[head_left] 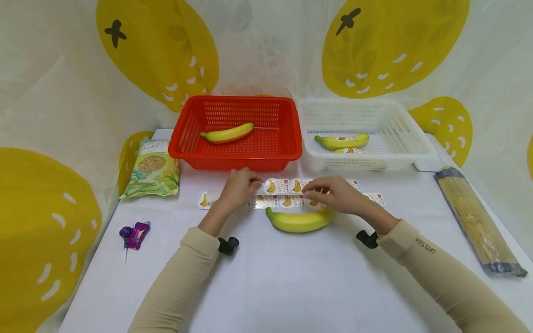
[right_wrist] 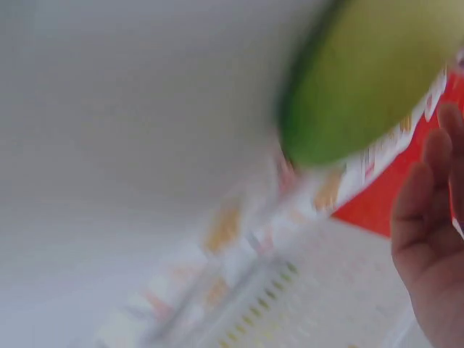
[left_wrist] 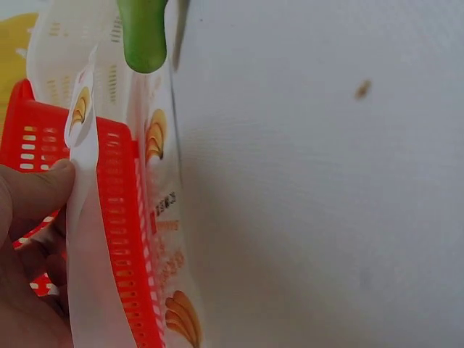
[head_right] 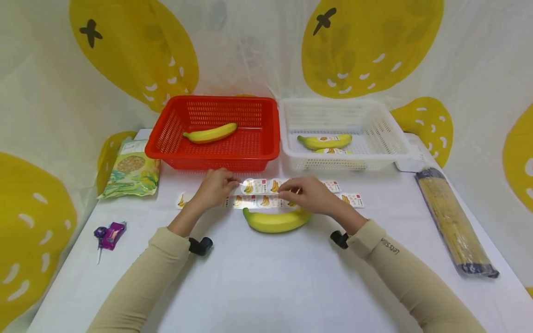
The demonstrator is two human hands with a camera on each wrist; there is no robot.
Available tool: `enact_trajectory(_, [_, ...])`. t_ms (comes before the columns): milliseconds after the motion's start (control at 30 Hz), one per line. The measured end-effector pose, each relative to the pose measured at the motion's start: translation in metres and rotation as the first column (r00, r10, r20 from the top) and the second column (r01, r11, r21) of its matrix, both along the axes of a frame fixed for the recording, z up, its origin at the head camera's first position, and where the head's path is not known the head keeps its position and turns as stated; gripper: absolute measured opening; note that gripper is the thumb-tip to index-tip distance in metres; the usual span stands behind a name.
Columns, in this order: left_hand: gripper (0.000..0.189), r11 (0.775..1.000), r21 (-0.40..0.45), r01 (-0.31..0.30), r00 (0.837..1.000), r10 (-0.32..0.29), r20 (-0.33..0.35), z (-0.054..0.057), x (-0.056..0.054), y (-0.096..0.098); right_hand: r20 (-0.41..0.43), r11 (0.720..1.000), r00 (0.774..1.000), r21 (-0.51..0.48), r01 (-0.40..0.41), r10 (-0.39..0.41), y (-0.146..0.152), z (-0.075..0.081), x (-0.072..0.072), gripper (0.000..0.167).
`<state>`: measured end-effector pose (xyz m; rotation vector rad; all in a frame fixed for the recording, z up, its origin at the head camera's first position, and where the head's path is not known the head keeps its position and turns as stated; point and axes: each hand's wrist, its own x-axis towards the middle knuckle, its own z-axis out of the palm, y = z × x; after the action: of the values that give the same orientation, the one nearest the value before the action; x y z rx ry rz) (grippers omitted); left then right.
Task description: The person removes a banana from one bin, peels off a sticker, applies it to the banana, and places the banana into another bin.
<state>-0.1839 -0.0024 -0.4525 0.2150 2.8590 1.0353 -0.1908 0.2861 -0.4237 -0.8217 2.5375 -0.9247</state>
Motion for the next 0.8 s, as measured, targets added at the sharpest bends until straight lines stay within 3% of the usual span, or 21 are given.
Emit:
enact_trajectory(133, [0.019,1.000,0.006,0.014,1.000,-0.014,-0.008,0.007,0.003,0.003,-0.121,0.998,0.991,0.008,0.065,-0.064,-0.007,0.016,-0.017,0.021])
enact_trajectory(300, [0.018,0.999,0.023,0.023,1.000,-0.023,-0.003,0.014,0.008,0.006,-0.156,0.998,0.987,0.055,-0.012,0.021,-0.030,0.029,-0.032,0.021])
enact_trajectory(500, [0.017,0.999,0.012,0.048,0.998,-0.048,-0.030,0.015,0.009,0.008,-0.108,0.984,0.990,0.159,-0.073,0.091,-0.056,0.026,-0.038,0.021])
enact_trajectory(800, [0.017,0.999,0.021,0.046,0.999,-0.046,-0.027,0.015,0.011,0.004,-0.125,0.980,0.985,0.174,-0.098,0.121,-0.064,0.016,-0.035,0.022])
